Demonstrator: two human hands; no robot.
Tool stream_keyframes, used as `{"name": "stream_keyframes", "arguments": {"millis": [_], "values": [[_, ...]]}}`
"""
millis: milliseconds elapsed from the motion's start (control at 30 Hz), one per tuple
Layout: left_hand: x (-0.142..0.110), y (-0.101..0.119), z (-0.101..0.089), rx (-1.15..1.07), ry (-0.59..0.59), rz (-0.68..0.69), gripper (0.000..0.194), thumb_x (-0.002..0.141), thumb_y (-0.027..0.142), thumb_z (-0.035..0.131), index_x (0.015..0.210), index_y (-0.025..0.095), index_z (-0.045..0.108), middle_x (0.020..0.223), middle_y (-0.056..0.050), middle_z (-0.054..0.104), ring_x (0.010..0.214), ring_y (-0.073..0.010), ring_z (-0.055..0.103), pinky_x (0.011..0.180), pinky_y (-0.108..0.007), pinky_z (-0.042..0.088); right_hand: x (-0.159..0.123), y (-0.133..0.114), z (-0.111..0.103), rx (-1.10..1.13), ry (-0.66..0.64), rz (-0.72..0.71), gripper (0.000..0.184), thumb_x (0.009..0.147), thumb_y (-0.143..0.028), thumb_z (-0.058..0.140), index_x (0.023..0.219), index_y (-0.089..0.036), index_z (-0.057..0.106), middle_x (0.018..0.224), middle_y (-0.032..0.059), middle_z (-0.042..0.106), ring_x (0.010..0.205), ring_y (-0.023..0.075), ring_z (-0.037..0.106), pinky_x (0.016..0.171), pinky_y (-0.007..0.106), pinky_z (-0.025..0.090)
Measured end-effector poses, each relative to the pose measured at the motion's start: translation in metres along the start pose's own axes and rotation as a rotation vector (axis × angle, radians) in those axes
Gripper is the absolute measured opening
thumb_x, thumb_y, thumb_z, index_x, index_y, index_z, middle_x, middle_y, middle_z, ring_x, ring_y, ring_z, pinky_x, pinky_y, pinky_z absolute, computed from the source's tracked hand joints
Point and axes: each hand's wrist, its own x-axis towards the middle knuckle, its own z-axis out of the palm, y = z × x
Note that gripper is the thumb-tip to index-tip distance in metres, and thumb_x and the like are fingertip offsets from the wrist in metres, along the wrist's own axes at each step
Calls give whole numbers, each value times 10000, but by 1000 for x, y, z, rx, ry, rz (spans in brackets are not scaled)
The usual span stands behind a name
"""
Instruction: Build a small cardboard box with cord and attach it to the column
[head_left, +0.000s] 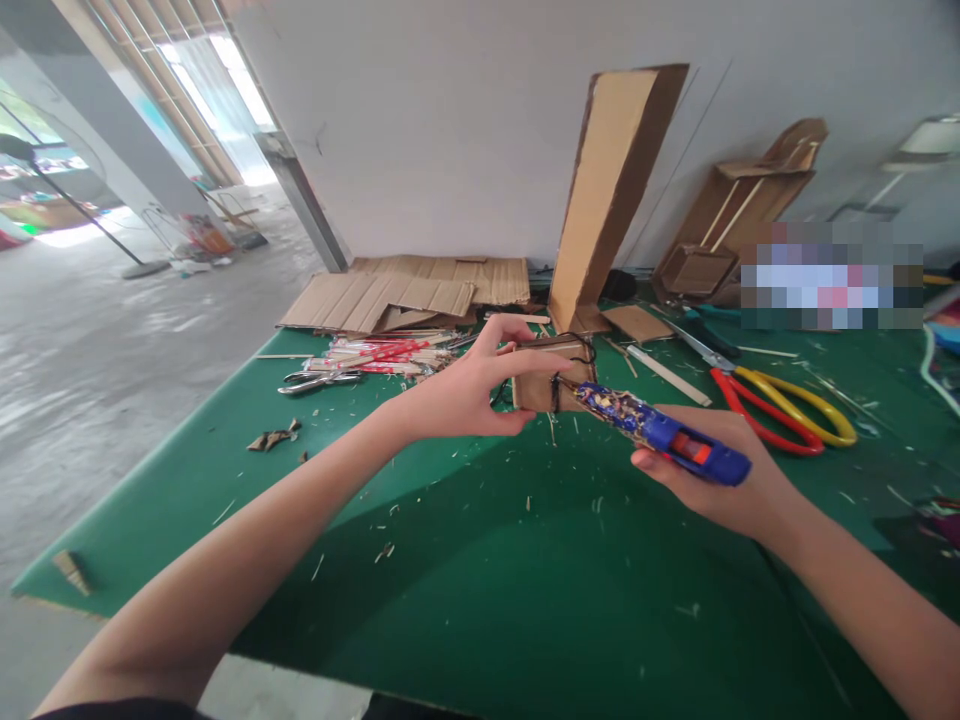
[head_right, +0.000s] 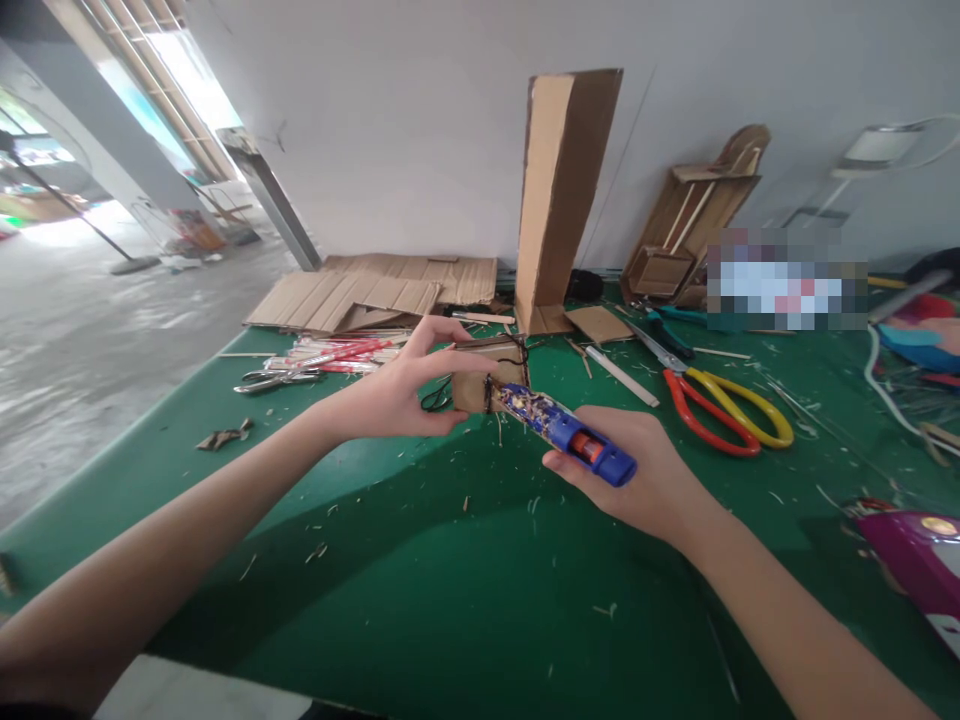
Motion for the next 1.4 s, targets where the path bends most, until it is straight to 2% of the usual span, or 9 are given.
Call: {"name": "stream_keyframes", "arguments": {"millis": [200,467,633,833,967,1067,1133,1300,1400], "values": [[1,-1,1,-31,18,-25,718,744,165,651,1389,316,376,1247,-94,358,1270,-269,364,1083,-463,408,0,2,0,57,-25,78,309,840,-379,609,629,-204,467,517,-43,446,454,87,381,425,230,321],[0,0,1,-3,-7,-1,613,748,136,639,1312,319,486,1237,-87,339,1273,-256,357,1063,-442,435,-4,5,-1,297,-110,302,315,819,-411,626,632,-203,482,487,-41,446,417,94,407,382,237,308],[-1,1,2,-2,-13,-20,570,761,141,629,1286,324,502,1254,-80,346,1290,-254,350,1087,-442,411,-8,12,3,336,-94,362,339,826,-429,620,620,-209,464,464,-34,469,395,107,445,370,244,323],[0,0,3,-23,-19,-25,599,768,157,622,1322,317,461,1239,-84,350,1267,-249,376,1062,-428,439,-9,14,4,327,-86,356,351,805,-431,646,600,-206,473,447,-36,464,385,101,443,356,234,317],[1,0,3,-52,-5,-48,671,749,178,637,1367,282,398,1241,-96,378,1258,-257,390,1085,-434,413,-6,11,2,303,-124,344,282,834,-420,616,678,-193,558,494,-23,509,418,107,476,381,238,354],[2,-1,3,-79,-7,-124,717,724,227,667,1374,263,368,1259,-102,406,1228,-275,432,1084,-473,405,-2,9,0,252,-133,305,271,855,-434,586,748,-186,604,569,3,586,462,118,506,422,256,395],[1,-2,3,-90,-13,-191,715,718,272,681,1362,245,371,1266,-107,421,1200,-278,462,1064,-485,420,0,9,0,195,-113,280,287,859,-446,577,736,-188,602,556,-2,581,460,118,495,426,263,391],[-1,-10,3,-125,9,-314,631,744,328,665,1314,222,415,1257,-109,441,1177,-259,491,989,-431,484,1,9,-1,49,-43,201,281,857,-438,579,712,-199,606,511,-31,533,430,109,457,416,262,360],[-2,-12,2,-140,-53,-346,595,762,364,655,1296,209,444,1219,-105,444,1109,-236,524,937,-400,514,1,9,-3,6,-22,166,272,858,-434,579,712,-207,612,528,-28,545,437,108,468,426,259,363]]}}
